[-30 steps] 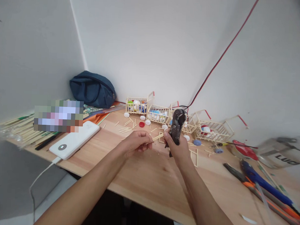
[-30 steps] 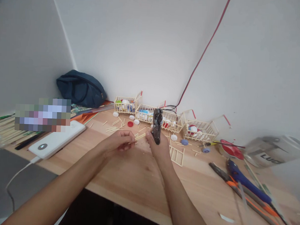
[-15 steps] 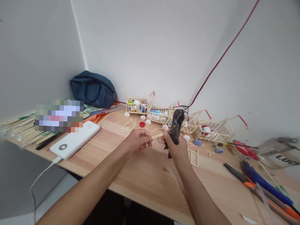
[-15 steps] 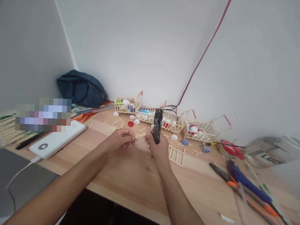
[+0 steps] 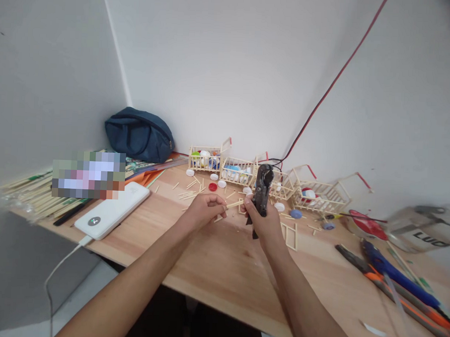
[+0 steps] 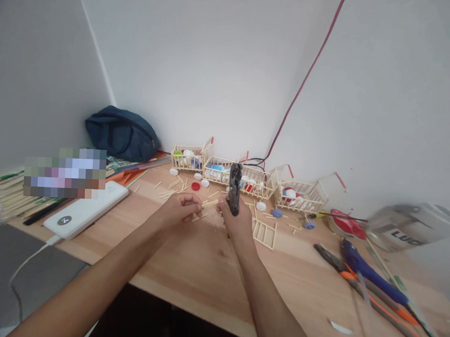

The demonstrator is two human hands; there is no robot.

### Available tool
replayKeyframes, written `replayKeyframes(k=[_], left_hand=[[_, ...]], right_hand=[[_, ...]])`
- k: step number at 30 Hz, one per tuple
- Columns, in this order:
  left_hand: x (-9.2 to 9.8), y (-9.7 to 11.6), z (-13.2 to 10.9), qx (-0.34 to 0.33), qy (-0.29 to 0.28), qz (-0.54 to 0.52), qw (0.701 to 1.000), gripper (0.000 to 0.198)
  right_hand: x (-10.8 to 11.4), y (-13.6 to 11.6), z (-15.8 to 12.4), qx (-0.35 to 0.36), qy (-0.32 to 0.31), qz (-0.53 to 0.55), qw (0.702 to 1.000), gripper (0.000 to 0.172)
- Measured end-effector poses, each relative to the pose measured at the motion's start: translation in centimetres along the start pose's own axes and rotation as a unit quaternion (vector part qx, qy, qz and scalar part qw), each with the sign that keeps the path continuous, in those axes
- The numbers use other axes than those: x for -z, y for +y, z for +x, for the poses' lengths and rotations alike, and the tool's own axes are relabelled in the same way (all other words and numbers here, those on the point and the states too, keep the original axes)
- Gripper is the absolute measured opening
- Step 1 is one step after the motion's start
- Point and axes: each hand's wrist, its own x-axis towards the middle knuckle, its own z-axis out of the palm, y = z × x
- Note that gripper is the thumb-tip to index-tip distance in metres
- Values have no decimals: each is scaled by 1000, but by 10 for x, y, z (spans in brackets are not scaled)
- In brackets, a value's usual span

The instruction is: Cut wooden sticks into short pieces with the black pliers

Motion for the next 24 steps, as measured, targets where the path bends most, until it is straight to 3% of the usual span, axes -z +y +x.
replayKeyframes(k=[4,8,10,14,18,24], left_hand=[[5,4,-1,-8,39,32,999,8],[14,12,-2,-44,113,35,992,8],[17,15,-2,-54,134,11,989,13],[16,17,-2,-43,119,-57,990,20],[14,17,-3,-41,111,-105,987,26],[18,12,-2,-47,83,-173,980,31]], right_hand=[[4,3,4,-14,26,24,999,30],[12,4,9,-90,37,46,994,33],[13,3,9,-125,-7,31,992,33],[7,4,7,-144,-101,-16,984,34],[4,4,6,-143,-138,-31,979,37],[14,-13,2,-163,-219,109,956,41]])
